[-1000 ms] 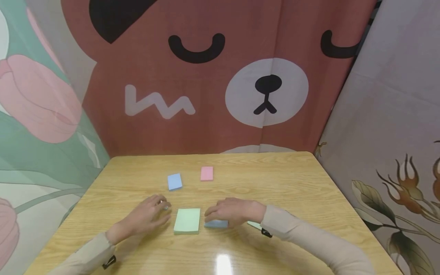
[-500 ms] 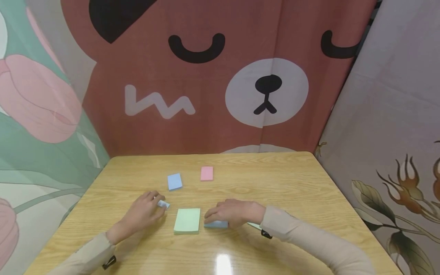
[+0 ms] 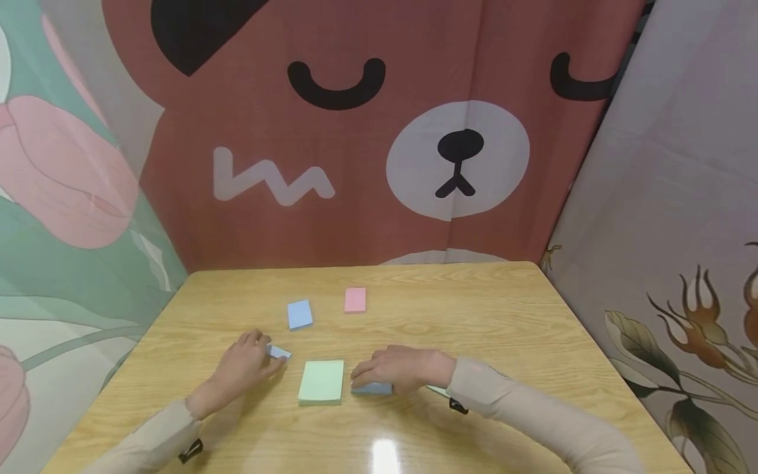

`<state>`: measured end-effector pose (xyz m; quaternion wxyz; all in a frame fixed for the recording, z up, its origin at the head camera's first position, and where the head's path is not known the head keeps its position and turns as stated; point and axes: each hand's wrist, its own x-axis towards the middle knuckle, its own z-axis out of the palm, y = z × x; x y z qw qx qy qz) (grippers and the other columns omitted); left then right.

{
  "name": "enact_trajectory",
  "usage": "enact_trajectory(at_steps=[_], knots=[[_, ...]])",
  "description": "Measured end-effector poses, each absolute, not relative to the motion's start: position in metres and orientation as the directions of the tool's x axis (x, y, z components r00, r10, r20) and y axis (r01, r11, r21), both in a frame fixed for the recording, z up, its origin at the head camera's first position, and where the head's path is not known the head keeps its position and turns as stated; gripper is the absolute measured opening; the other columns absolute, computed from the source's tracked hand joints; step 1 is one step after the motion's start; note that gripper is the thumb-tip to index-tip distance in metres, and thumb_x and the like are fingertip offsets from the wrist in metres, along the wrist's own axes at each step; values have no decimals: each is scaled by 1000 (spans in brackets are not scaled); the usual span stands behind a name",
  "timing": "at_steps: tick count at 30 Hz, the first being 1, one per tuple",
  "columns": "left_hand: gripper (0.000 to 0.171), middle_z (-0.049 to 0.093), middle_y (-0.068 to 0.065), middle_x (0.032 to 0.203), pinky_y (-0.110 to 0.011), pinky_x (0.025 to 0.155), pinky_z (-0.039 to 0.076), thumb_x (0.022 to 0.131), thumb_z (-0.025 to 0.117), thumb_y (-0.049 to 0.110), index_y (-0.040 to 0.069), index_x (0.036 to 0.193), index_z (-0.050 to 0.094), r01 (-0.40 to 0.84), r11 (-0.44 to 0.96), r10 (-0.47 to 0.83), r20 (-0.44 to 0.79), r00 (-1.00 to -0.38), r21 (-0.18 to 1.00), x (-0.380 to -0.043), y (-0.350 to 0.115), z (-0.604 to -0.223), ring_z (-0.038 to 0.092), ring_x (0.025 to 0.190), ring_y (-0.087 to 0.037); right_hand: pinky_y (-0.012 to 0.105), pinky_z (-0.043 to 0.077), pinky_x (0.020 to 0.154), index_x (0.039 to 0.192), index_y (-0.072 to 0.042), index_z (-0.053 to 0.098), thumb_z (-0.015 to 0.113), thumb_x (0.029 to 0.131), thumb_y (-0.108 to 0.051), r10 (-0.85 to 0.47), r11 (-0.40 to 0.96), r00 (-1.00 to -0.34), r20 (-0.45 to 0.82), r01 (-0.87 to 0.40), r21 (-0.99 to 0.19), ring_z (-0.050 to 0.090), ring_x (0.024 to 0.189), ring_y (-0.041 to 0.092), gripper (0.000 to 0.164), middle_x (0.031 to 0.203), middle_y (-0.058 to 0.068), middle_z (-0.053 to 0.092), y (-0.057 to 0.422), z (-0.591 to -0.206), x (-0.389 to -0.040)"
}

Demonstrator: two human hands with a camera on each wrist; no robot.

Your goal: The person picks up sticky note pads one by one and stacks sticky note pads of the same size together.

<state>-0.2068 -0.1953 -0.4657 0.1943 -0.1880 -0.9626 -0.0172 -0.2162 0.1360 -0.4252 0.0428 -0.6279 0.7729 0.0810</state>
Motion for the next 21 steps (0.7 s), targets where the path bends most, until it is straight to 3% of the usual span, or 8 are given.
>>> enact_trajectory(at_steps=[4, 11, 17, 21], knots=[[49, 47, -12, 72, -31, 46, 40, 75, 64, 45, -4, 71, 57, 347, 936, 342, 394, -853, -61, -207, -195, -466, 43, 59, -21, 29, 42, 81, 134, -23, 38, 69, 65, 9, -965, 188, -198, -171, -980, 72, 40, 114, 11, 82, 137, -8, 33, 135, -427, -216], [50, 47, -12, 70, -31, 45, 40, 74, 64, 45, -5, 70, 57, 337, 940, 332, 377, -865, -54, -209, -195, -471, 43, 59, -21, 23, 42, 72, 134, -23, 38, 69, 65, 8, -962, 189, -202, -184, -979, 81, 40, 115, 10, 82, 139, -10, 31, 135, -429, -216], [52, 46, -13, 67, -29, 41, 37, 74, 65, 45, -6, 70, 58, 326, 944, 323, 366, -873, -56, -209, -196, -473, 42, 55, -21, 27, 44, 78, 132, -21, 42, 66, 61, 12, -964, 193, -203, -173, -979, 68, 42, 114, 10, 82, 136, -8, 36, 134, -429, -213], [53, 48, -15, 69, -30, 41, 39, 74, 64, 45, -8, 73, 58, 331, 942, 326, 379, -866, -54, -210, -196, -473, 44, 56, -22, 31, 43, 83, 131, -21, 43, 70, 63, 7, -963, 202, -208, -171, -978, 52, 41, 115, 10, 78, 135, -8, 37, 133, -428, -214]])
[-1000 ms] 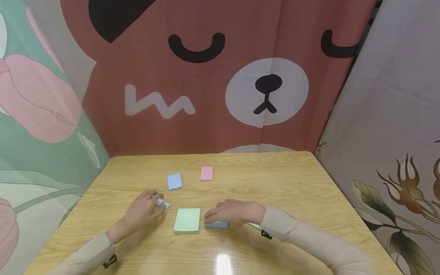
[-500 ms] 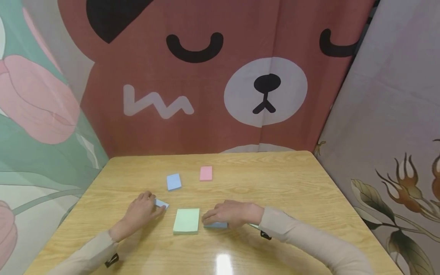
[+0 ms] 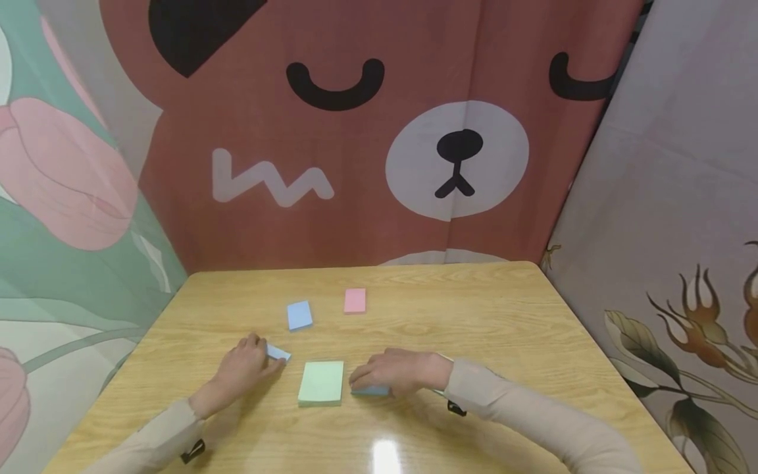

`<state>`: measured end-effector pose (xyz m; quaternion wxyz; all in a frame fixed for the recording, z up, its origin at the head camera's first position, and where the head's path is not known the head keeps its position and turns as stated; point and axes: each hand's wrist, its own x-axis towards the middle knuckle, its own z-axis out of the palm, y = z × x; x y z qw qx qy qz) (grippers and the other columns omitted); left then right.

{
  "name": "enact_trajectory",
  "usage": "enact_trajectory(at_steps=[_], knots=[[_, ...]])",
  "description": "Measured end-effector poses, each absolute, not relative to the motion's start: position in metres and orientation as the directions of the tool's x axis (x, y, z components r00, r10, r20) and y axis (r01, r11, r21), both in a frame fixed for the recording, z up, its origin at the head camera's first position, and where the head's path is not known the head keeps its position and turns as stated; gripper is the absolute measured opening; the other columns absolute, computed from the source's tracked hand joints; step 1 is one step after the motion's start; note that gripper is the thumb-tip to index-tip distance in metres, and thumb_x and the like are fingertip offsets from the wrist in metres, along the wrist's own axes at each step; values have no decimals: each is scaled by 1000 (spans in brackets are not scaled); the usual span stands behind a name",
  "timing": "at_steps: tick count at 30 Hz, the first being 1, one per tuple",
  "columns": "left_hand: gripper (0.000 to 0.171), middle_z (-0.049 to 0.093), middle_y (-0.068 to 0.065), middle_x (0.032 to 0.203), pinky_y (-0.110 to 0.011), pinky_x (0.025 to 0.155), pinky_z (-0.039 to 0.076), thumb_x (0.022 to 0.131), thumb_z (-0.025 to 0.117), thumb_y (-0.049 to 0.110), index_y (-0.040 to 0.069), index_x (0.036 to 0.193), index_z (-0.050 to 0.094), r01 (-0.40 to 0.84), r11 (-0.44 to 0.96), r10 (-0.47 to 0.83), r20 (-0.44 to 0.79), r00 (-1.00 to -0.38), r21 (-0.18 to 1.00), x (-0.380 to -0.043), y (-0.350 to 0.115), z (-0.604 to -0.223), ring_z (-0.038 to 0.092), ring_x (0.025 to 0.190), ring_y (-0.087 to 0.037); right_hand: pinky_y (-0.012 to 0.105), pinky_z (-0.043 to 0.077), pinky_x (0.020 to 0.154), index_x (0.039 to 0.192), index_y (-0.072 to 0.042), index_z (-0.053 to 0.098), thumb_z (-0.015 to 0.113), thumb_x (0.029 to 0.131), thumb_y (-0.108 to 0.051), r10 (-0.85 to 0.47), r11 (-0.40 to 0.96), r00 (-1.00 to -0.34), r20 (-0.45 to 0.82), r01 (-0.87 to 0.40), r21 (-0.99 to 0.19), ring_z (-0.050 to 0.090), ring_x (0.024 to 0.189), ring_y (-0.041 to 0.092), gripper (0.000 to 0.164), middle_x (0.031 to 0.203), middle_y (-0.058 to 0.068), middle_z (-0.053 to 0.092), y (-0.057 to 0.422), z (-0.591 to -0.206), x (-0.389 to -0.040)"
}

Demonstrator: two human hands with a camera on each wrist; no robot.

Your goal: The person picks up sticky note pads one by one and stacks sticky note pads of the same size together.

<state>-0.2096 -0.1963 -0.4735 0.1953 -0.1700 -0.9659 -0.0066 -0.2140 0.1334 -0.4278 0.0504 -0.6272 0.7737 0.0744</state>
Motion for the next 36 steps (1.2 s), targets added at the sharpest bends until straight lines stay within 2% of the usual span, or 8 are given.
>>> enact_trajectory(at_steps=[5, 14, 24, 31, 36], knots=[[55, 50, -15, 69, -30, 41, 39, 75, 63, 46, -8, 74, 58, 337, 940, 328, 381, -865, -45, -210, -197, -475, 44, 55, -21, 34, 43, 84, 131, -22, 42, 74, 65, 0, -958, 216, -220, -185, -976, 41, 39, 116, 9, 76, 135, -9, 36, 133, -429, -215], [51, 49, -14, 68, -29, 40, 38, 75, 64, 45, -5, 68, 58, 340, 940, 332, 367, -869, -45, -209, -198, -478, 42, 53, -20, 34, 43, 81, 130, -23, 43, 76, 63, -3, -959, 218, -218, -182, -976, 20, 38, 117, 8, 77, 134, -11, 36, 131, -432, -217], [51, 51, -12, 70, -33, 43, 41, 75, 63, 47, -3, 69, 60, 330, 941, 335, 357, -872, -75, -207, -195, -474, 47, 56, -22, 36, 44, 81, 130, -23, 42, 74, 62, 4, -959, 219, -215, -182, -976, 1, 39, 115, 8, 80, 133, -10, 37, 131, -432, -217], [50, 51, -12, 68, -31, 40, 40, 74, 64, 46, -3, 67, 59, 343, 935, 352, 389, -851, -96, -207, -195, -474, 48, 54, -22, 29, 44, 77, 128, -21, 44, 74, 57, 9, -965, 210, -206, -165, -978, -10, 40, 113, 7, 83, 131, -10, 38, 130, -432, -218], [50, 51, -12, 67, -30, 39, 39, 74, 65, 46, -3, 67, 59, 352, 929, 365, 406, -838, -110, -208, -196, -476, 48, 53, -22, 30, 42, 83, 129, -20, 42, 78, 60, -6, -958, 227, -222, -181, -974, -10, 38, 115, 10, 79, 133, -8, 37, 130, -432, -218]])
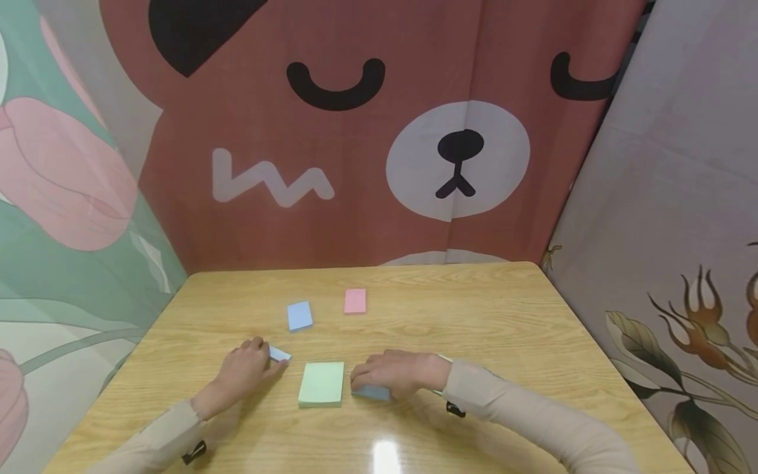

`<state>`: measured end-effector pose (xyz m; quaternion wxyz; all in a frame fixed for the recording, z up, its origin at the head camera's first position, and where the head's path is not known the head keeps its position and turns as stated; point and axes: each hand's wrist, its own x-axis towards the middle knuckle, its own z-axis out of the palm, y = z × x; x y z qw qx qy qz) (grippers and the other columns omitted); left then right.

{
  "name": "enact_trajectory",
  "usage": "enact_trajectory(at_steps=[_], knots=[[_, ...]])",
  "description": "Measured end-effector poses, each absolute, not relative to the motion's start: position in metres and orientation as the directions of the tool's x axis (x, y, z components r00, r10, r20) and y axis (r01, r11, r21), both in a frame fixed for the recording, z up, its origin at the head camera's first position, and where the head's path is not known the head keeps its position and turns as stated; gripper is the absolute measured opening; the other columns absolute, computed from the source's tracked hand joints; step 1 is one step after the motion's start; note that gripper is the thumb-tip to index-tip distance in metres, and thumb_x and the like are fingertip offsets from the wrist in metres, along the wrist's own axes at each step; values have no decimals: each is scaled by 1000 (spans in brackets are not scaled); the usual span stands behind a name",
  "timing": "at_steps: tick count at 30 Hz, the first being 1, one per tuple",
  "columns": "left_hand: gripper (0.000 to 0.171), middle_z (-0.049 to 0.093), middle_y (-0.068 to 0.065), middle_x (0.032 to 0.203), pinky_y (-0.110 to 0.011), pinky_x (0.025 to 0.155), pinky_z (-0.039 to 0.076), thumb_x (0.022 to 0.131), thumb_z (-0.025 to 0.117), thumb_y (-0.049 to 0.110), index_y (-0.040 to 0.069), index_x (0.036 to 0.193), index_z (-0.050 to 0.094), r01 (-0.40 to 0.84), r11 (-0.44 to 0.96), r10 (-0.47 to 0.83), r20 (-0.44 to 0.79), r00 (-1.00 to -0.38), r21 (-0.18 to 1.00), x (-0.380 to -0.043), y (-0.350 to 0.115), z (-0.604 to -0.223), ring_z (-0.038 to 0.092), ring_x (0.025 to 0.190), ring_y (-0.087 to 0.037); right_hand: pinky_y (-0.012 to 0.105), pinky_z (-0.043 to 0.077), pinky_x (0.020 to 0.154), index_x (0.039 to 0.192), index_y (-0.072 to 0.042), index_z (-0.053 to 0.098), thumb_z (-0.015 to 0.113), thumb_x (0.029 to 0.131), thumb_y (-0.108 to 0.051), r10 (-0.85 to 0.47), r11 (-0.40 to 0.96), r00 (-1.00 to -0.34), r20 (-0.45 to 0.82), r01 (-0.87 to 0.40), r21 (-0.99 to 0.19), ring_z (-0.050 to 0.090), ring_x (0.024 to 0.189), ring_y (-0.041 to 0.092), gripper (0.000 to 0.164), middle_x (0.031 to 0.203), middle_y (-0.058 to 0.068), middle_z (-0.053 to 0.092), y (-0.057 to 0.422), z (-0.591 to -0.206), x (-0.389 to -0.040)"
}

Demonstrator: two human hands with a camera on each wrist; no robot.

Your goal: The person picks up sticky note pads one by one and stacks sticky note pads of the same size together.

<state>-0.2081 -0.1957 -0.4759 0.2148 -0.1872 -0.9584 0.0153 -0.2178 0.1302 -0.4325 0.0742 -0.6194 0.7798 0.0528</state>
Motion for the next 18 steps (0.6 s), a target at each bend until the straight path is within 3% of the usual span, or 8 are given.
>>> enact_trajectory(at_steps=[6, 11, 18], knots=[[50, 52, -12, 69, -31, 41, 41, 75, 64, 46, -3, 68, 60, 347, 932, 358, 388, -849, -100, -209, -196, -476, 49, 55, -23, 34, 38, 89, 128, -19, 43, 78, 63, -26, -954, 254, -245, -175, -967, -32, 35, 119, 13, 74, 134, -5, 36, 130, -433, -219], [51, 52, -13, 70, -32, 43, 42, 76, 62, 46, -4, 71, 60, 339, 937, 347, 364, -865, -88, -210, -197, -476, 48, 57, -23, 39, 38, 90, 131, -18, 39, 75, 67, -28, -953, 249, -234, -191, -967, -60, 32, 122, 14, 74, 138, -5, 31, 131, -433, -221], [53, 51, -13, 71, -33, 44, 42, 76, 61, 48, -6, 74, 61, 327, 941, 338, 343, -876, -90, -210, -196, -476, 48, 58, -23, 36, 38, 89, 129, -19, 42, 72, 69, -39, -948, 269, -255, -191, -962, -53, 34, 120, 12, 70, 134, -6, 37, 132, -434, -222]])
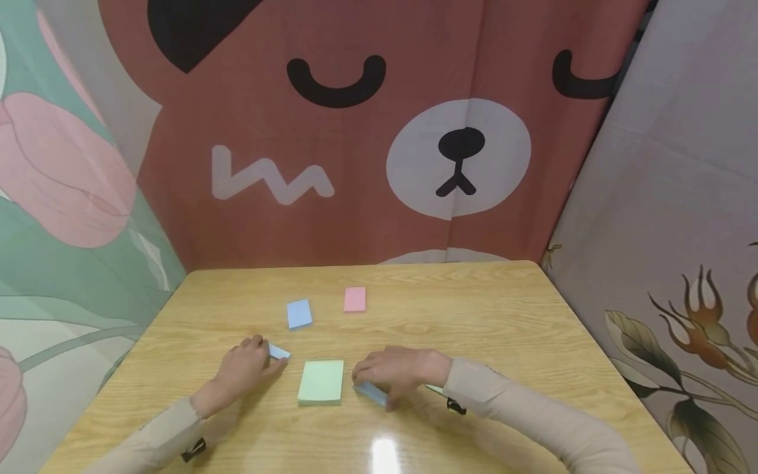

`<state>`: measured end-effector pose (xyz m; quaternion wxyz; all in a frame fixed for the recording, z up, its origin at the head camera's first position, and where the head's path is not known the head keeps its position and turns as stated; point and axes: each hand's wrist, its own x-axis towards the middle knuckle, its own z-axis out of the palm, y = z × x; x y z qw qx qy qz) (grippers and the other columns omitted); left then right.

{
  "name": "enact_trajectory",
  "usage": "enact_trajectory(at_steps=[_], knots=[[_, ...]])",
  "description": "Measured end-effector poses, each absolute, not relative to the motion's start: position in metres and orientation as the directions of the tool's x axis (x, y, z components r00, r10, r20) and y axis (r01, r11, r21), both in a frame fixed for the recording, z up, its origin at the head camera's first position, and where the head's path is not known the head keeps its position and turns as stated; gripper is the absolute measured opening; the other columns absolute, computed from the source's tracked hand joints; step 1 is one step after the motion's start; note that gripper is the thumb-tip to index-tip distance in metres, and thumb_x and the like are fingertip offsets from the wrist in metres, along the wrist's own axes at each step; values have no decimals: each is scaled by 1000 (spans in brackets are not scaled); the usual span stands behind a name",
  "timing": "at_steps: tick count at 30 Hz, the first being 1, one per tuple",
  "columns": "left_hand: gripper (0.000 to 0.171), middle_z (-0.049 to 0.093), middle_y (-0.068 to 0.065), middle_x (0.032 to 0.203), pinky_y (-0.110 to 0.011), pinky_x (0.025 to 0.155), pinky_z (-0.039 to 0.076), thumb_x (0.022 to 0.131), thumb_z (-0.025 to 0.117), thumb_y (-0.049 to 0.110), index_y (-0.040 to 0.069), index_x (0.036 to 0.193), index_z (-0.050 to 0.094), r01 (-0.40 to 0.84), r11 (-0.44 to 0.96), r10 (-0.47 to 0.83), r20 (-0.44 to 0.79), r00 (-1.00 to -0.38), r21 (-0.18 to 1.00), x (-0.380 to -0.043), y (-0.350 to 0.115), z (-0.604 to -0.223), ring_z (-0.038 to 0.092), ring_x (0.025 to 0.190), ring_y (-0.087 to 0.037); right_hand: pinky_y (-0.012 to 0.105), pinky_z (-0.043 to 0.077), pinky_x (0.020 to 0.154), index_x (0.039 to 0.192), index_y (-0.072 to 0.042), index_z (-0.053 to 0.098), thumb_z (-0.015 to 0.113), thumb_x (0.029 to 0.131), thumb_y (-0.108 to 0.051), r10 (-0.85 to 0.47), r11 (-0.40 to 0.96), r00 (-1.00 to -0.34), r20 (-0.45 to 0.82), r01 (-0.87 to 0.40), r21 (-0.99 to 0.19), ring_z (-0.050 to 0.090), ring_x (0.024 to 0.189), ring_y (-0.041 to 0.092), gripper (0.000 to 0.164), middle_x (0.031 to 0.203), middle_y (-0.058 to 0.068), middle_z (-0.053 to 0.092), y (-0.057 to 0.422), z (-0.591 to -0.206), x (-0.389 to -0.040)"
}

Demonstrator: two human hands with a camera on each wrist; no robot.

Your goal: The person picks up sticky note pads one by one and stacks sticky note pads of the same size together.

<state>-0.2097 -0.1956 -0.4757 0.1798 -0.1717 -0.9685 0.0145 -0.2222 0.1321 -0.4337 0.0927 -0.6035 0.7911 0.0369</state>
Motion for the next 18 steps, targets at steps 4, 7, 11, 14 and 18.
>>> enact_trajectory(at_steps=[4, 7, 11, 14, 18], knots=[[54, 51, -13, 71, -33, 44, 42, 76, 60, 48, -5, 74, 61, 320, 942, 333, 337, -881, -97, -210, -195, -476, 48, 58, -23, 34, 39, 88, 128, -18, 43, 68, 70, -47, -946, 280, -264, -186, -958, -67, 36, 118, 10, 69, 132, -7, 38, 132, -433, -223], [54, 51, -13, 70, -33, 43, 42, 76, 61, 48, -5, 74, 61, 318, 943, 333, 339, -880, -100, -209, -195, -475, 48, 58, -23, 34, 39, 87, 128, -18, 42, 68, 70, -47, -944, 287, -269, -191, -955, -74, 36, 117, 10, 70, 133, -7, 37, 132, -433, -222], [53, 51, -13, 70, -33, 43, 42, 76, 61, 47, -5, 73, 60, 322, 941, 338, 345, -876, -105, -209, -195, -475, 48, 58, -23, 34, 40, 86, 129, -18, 41, 72, 69, -41, -941, 294, -275, -197, -953, -76, 37, 117, 10, 71, 133, -7, 37, 132, -433, -221], [52, 51, -13, 70, -33, 43, 43, 76, 61, 47, -5, 73, 60, 327, 939, 343, 349, -872, -107, -208, -195, -475, 49, 58, -24, 34, 40, 87, 128, -18, 42, 73, 69, -37, -940, 297, -279, -194, -952, -72, 38, 115, 10, 69, 132, -6, 38, 132, -433, -221], [52, 51, -13, 70, -33, 43, 43, 77, 61, 47, -6, 73, 61, 331, 938, 345, 350, -871, -102, -207, -194, -474, 49, 59, -24, 34, 39, 88, 127, -18, 43, 73, 68, -37, -940, 300, -283, -192, -952, -62, 39, 115, 10, 69, 131, -6, 39, 131, -433, -221]])
